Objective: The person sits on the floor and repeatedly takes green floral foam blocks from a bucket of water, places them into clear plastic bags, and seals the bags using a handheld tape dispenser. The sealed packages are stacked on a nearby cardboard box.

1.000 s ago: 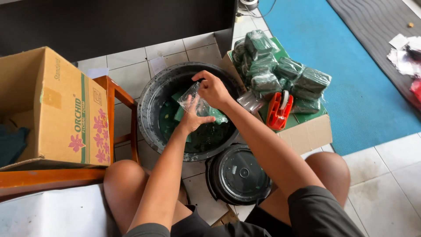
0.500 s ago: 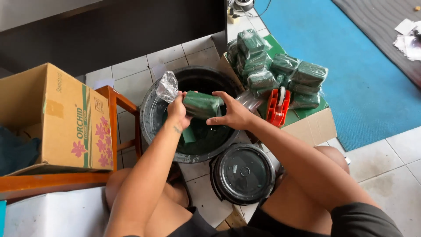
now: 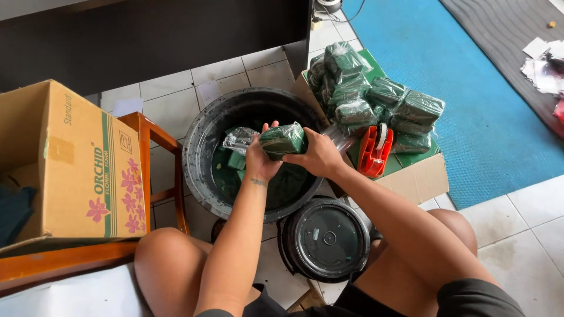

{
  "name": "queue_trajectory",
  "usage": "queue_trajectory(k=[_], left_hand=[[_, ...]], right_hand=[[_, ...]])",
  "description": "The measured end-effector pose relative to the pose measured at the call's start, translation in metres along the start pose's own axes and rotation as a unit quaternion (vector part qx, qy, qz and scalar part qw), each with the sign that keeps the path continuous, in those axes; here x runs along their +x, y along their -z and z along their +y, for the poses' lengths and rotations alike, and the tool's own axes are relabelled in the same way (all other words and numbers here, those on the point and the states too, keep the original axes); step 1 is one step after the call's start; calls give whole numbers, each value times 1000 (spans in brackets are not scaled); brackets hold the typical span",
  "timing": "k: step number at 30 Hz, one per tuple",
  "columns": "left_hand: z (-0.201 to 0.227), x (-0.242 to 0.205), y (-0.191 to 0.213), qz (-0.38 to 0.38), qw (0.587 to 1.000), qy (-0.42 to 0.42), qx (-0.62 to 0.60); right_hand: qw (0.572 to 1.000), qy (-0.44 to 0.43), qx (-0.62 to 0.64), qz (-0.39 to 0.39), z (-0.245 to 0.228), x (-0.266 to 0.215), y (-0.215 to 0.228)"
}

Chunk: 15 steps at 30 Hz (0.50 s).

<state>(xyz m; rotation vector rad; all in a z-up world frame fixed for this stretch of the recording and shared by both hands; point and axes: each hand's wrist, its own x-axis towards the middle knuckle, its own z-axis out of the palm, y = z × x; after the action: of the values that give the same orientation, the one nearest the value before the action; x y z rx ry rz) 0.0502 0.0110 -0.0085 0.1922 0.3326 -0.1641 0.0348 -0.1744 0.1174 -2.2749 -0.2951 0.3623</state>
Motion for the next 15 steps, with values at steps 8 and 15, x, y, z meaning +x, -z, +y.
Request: queue_trajectory(k=[8,15], left_hand=[[-6,18,22,7,999,22,-48],[-8,18,16,33,996,50,-72]], right_hand=[[1000,-10,-23,18,10,7,-8],[997,-65,-46,8,1,9,-6]])
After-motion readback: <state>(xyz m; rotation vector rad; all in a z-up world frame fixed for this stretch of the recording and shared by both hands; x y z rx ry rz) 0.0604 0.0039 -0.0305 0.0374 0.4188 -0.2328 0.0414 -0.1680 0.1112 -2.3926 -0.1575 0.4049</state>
